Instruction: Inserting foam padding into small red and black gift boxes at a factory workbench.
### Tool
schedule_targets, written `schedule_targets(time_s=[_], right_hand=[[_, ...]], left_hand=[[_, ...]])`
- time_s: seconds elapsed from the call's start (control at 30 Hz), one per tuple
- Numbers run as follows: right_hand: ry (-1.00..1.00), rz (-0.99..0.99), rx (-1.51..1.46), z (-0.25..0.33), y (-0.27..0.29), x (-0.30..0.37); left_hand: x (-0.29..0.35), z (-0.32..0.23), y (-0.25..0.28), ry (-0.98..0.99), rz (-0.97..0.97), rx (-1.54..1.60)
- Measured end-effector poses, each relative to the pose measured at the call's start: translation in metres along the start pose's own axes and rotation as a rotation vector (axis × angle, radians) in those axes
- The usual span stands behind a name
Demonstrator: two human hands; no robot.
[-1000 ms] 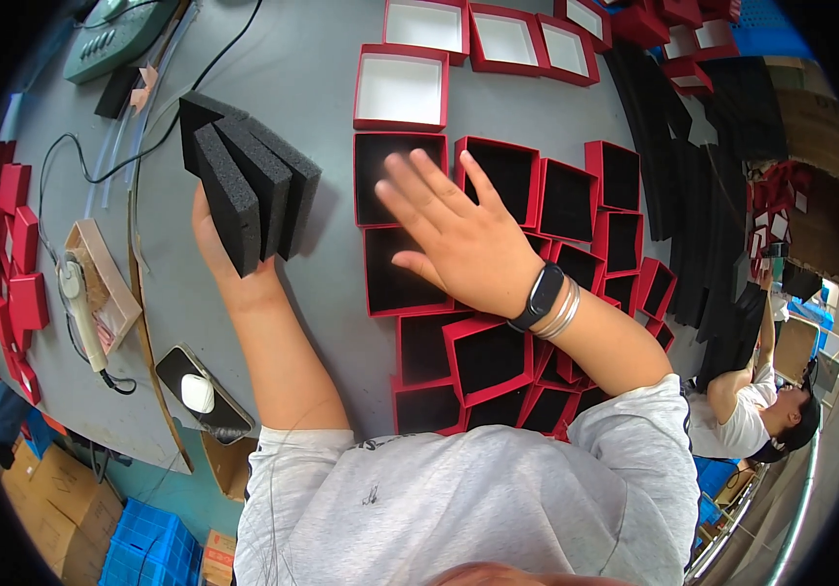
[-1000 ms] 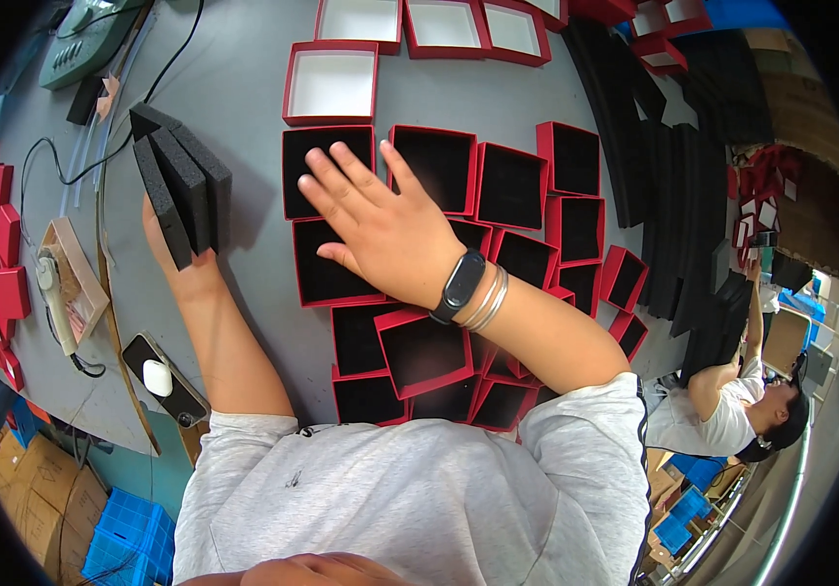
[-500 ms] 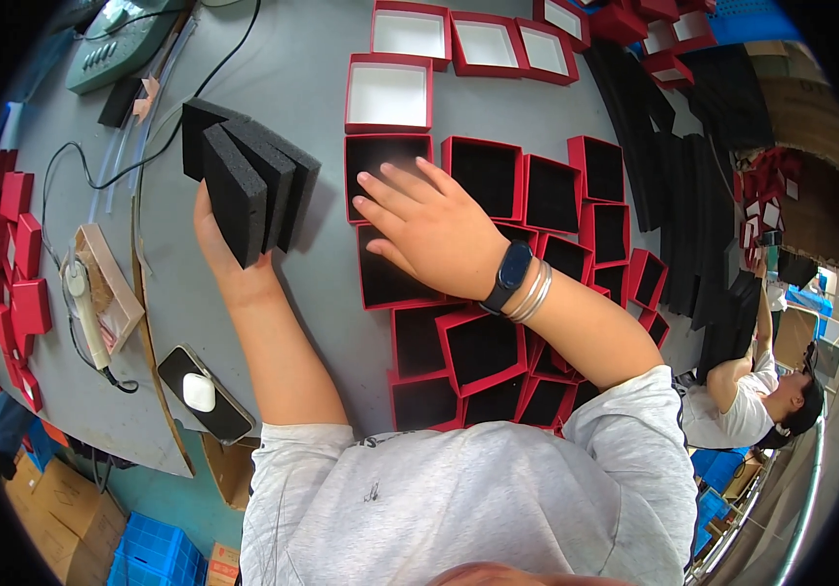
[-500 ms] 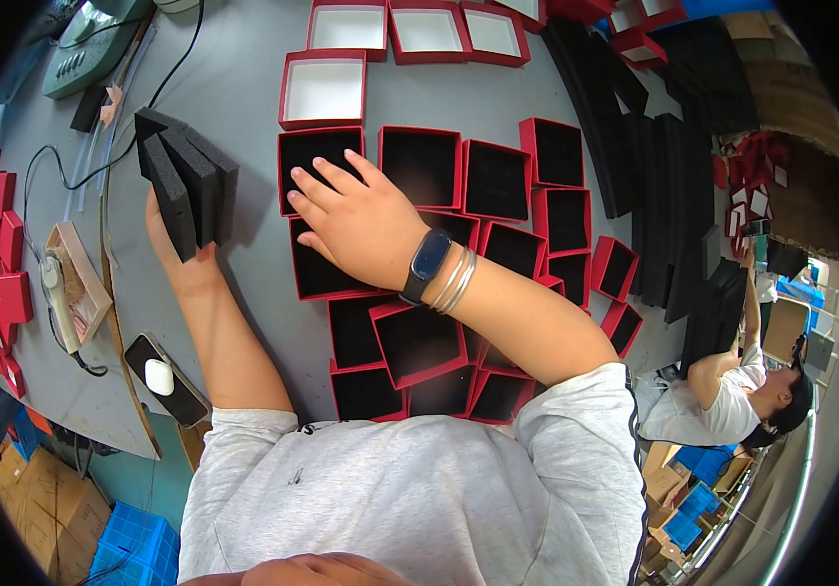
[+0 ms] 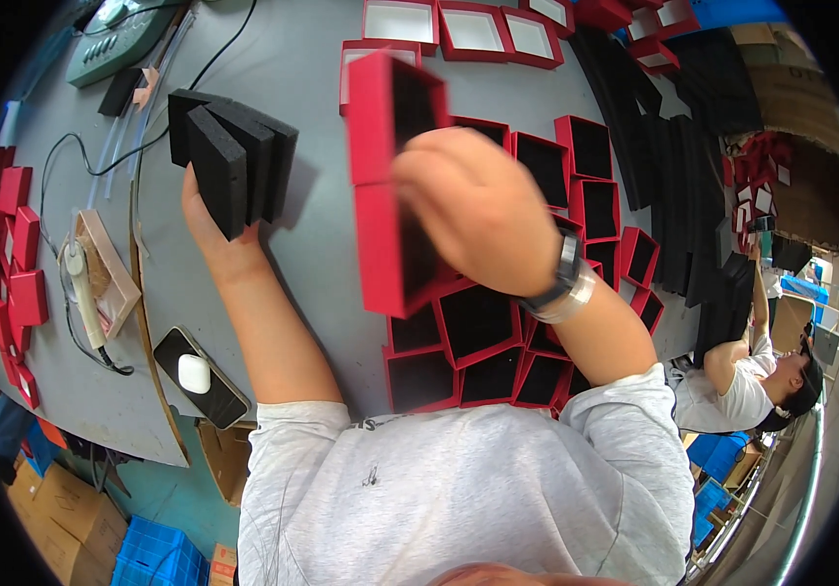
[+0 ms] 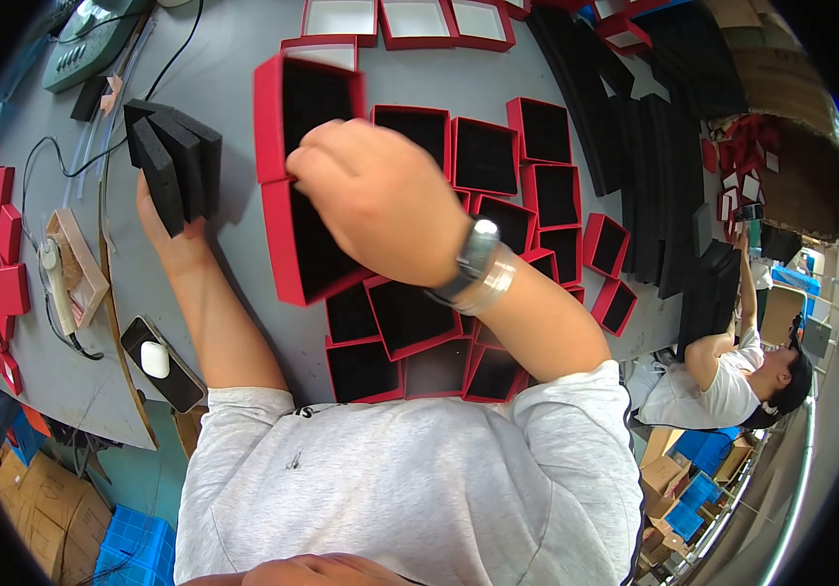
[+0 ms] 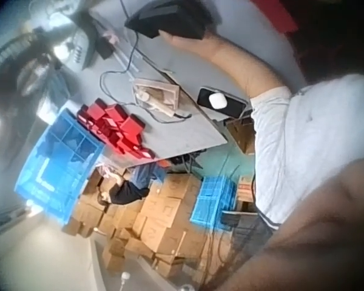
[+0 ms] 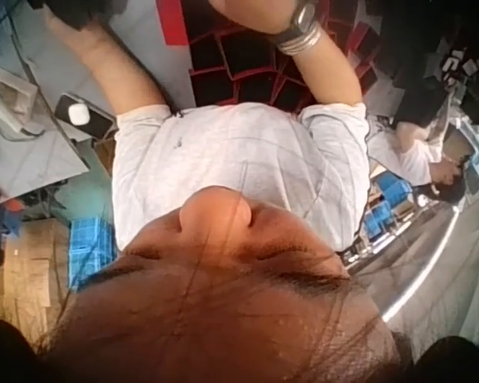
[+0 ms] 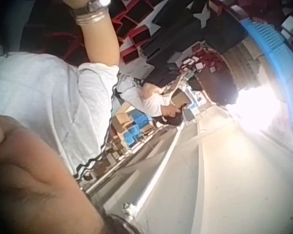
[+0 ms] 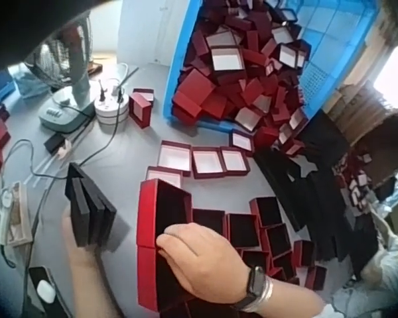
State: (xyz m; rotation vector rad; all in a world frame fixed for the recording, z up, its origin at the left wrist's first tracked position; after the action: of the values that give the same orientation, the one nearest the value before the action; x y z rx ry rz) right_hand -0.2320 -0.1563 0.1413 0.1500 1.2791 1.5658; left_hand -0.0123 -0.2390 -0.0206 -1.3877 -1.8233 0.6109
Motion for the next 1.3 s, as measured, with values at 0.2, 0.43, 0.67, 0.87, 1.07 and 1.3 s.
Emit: schedule_targets(time_s=[0.2,0.43,0.67,0.87,1.07,1.3], right_hand=[[-0.351,0.121,0.344,0.001,0.114,0.036],[-0.695,0.386,0.439,0.009,0.165,0.149],[-1.089,0.295,0.546,0.008,0.221,0.286],[-0.835,0.384,0.475,0.027,0.174,0.315],[-0.745,0.396,0.419,0.029,0.131,0.315],[-0.770,0.278,0.355,0.036,0.150,0.290]], left_hand=[[0.001,-0.002,0.010,-0.006,0.063,0.023],[-0.020,0.006,0.037,0.024,-0.122,-0.101],[-0.043,0.001,0.062,-0.025,0.040,-0.170],[-0.066,-0.008,0.083,-0.008,0.057,-0.168],[-0.080,0.007,0.081,0.177,0.224,-0.009],[-0.064,0.001,0.078,0.099,0.081,-0.089]])
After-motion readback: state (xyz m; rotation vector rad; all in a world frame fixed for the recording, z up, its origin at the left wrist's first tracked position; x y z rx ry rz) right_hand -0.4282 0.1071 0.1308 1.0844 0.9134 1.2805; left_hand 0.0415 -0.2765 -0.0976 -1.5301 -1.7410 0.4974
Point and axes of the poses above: each hand's wrist, its own x-axis away from the middle knuckle, its own y-axis out of the back of the hand, z = x × y, the point moved 6 cm from there along -x, towards the middle knuckle, and after that the axes turned 4 degrees about -x, right-handed, at the moved point
